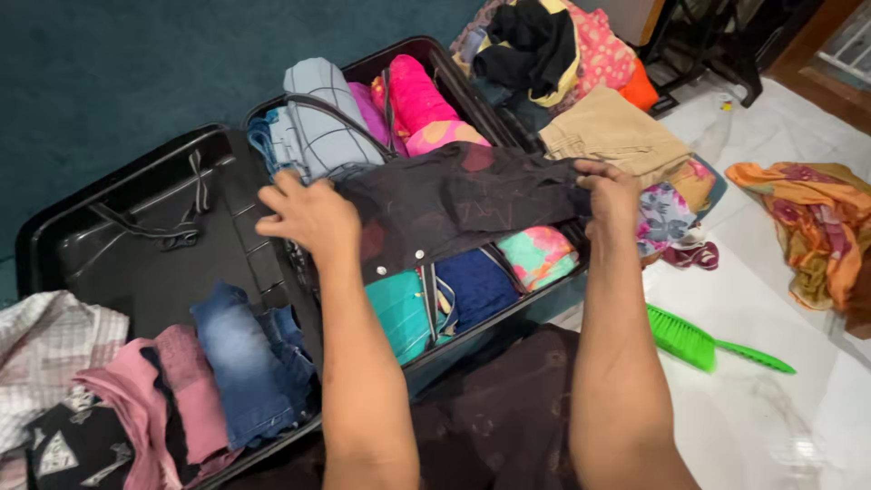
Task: The person folds various clothing items by hand and places them into an open suitcase. They handle shirts, pants, and other garments, arranging them neatly inside the suitcase.
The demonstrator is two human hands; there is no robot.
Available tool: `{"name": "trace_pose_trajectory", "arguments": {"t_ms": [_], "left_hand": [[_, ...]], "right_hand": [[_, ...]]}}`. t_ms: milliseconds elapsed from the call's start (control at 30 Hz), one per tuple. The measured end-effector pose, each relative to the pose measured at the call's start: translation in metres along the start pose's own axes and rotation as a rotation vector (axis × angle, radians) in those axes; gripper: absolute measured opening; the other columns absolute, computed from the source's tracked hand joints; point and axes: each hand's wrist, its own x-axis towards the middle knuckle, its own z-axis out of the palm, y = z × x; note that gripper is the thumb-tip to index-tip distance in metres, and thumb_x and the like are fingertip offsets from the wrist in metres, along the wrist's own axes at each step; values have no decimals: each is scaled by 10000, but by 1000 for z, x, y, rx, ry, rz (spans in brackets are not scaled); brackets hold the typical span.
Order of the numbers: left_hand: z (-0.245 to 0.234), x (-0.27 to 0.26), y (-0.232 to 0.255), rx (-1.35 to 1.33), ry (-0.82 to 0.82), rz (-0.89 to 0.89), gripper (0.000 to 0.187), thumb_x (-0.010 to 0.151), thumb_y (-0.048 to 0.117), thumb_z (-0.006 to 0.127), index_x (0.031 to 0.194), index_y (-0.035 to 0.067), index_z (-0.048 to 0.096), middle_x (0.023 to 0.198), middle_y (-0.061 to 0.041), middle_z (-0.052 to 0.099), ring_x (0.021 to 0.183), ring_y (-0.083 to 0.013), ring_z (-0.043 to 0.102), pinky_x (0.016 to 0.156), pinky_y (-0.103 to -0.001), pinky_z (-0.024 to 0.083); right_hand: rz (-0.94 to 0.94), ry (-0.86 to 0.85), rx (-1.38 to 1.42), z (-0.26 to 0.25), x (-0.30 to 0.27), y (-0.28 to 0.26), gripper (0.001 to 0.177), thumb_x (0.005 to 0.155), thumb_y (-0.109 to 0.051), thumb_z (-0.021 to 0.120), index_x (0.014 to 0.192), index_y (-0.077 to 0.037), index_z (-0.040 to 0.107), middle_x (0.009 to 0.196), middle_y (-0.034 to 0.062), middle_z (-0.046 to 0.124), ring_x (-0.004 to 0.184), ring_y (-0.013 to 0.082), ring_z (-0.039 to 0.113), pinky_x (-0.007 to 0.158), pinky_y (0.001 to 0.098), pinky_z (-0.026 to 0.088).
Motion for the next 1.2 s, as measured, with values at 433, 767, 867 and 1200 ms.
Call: {"name": "trace_pose_trajectory", "arguments": {"t_ms": [433,767,867,1200], "left_hand": [[9,-100,135,-708,-306,600,615,839,183,726,1410,29,558,1245,-115,618,999,-313,615,760,-491,444],[15,-94,121,-963,-687,340,397,821,175,765,1211,181,696,1251,-91,576,1014,-313,668,872,-446,527],[8,-93,120,-988,-642,429,444,765,173,788,1202,182,707,1312,-91,562,1095,-315,636,891,-468,502],[21,-97,121,-1132,-529,438,308,768,194,789,1040,85,695,1326,-126,609,1206,-368,606,1002,-469,508]], "right_hand": [[2,162,191,8,-11,-20,195,866,-114,621,1013,-39,725,981,67,724,920,216,669,834,345,539],[52,197,-967,29,-69,-97,641,671,-484,931,1183,-179,694,1431,148,465,1370,400,400,1041,626,375],[70,161,-923,26,-73,-95,663,638,-475,923,1201,-207,698,1504,161,403,1370,422,396,1074,662,344],[-290,23,-893,10,-49,-47,365,757,-409,880,1009,-153,814,1372,187,538,1395,413,367,1144,539,349]]}}
